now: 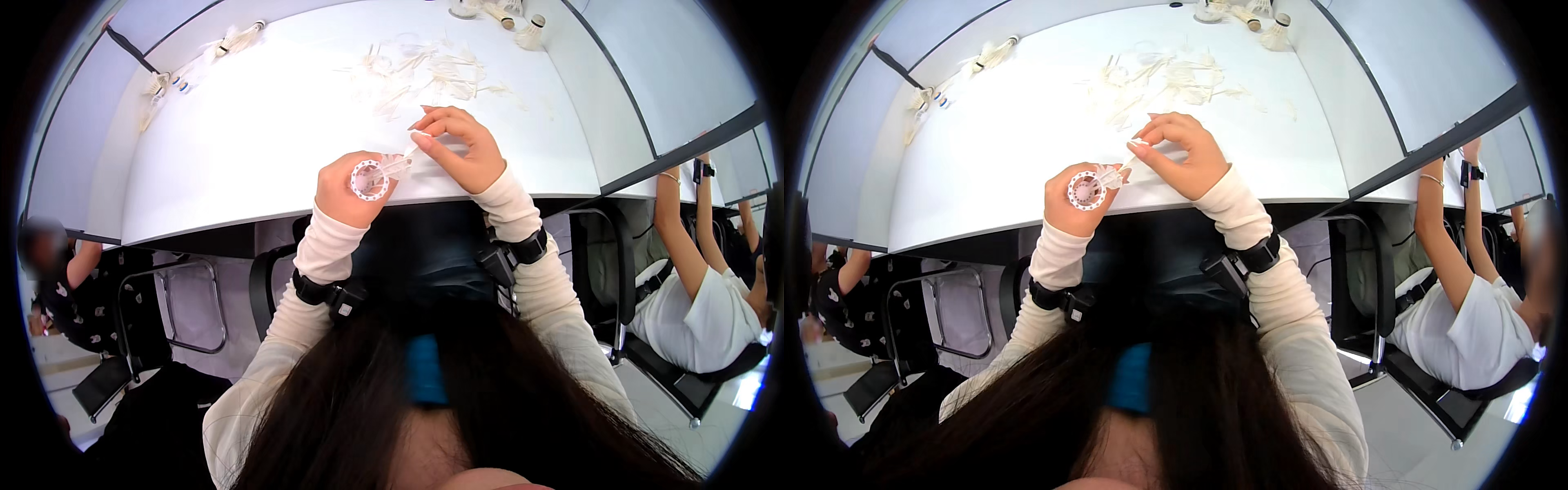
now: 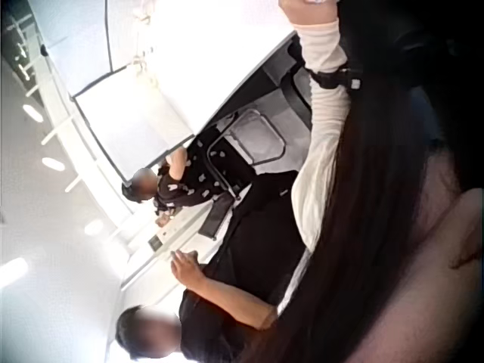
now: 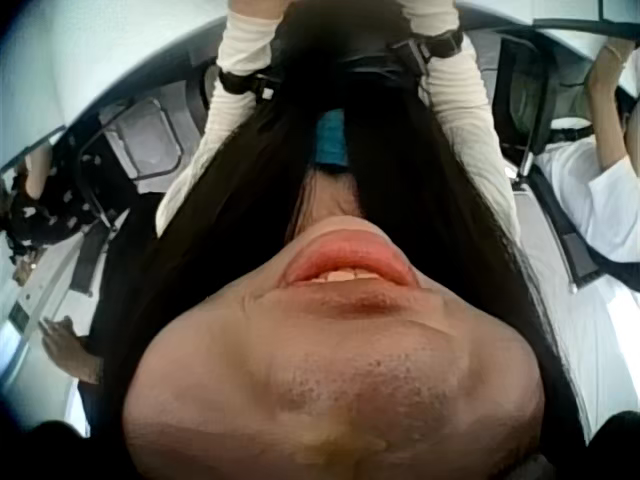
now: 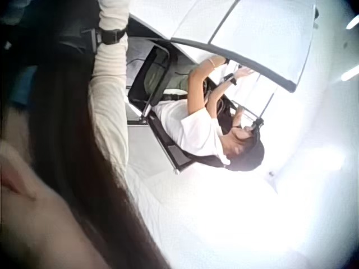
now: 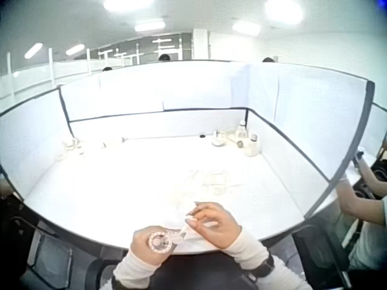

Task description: The person assembles a badminton shuttlecock by inserting white feathers into the base one by one.

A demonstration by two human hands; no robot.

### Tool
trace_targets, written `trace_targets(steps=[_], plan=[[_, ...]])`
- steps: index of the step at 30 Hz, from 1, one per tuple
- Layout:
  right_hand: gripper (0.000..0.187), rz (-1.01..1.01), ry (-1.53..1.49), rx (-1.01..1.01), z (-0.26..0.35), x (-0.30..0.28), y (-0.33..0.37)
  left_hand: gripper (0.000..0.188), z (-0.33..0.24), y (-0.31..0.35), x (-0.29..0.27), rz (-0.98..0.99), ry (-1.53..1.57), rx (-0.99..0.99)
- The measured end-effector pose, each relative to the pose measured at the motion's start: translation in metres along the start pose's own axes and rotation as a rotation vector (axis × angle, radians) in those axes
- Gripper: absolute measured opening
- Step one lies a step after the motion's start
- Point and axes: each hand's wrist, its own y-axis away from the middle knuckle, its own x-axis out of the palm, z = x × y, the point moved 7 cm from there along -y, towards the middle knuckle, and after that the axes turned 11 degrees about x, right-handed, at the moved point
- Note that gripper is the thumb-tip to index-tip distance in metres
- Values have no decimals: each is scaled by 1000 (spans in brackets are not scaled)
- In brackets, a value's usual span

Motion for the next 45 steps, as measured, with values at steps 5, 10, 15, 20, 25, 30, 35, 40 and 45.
trace_targets(steps=[5,10,15,20,25,30,35,40,45], plan=[[8,52,-137,57,-3,0,1,22,-10,0,-4,42,-134,-59],[8,-15,-208,125,-12,-2,2,19,3,2,-5,-29,-27,-115],[11,-115,-192,133,-15,-9,3,17,2,3,-9,-100,-42,-196],[22,-93,-205,169,-15,-10,3,16,1,5,-10,-128,-17,-159],[20,-130,-110,59,-5,-13,4,13,-6,6,-10,-206,9,-197],[23,-149,42,10,-3,-8,4,10,-11,6,-1,-172,-17,-117],[19,-132,-92,50,-17,-10,3,16,-27,0,9,-146,-61,10],[14,-146,-171,85,-17,-10,4,16,-33,-2,9,-69,-130,106],[12,-147,-152,128,-15,-11,4,16,-45,-4,16,77,-200,239]])
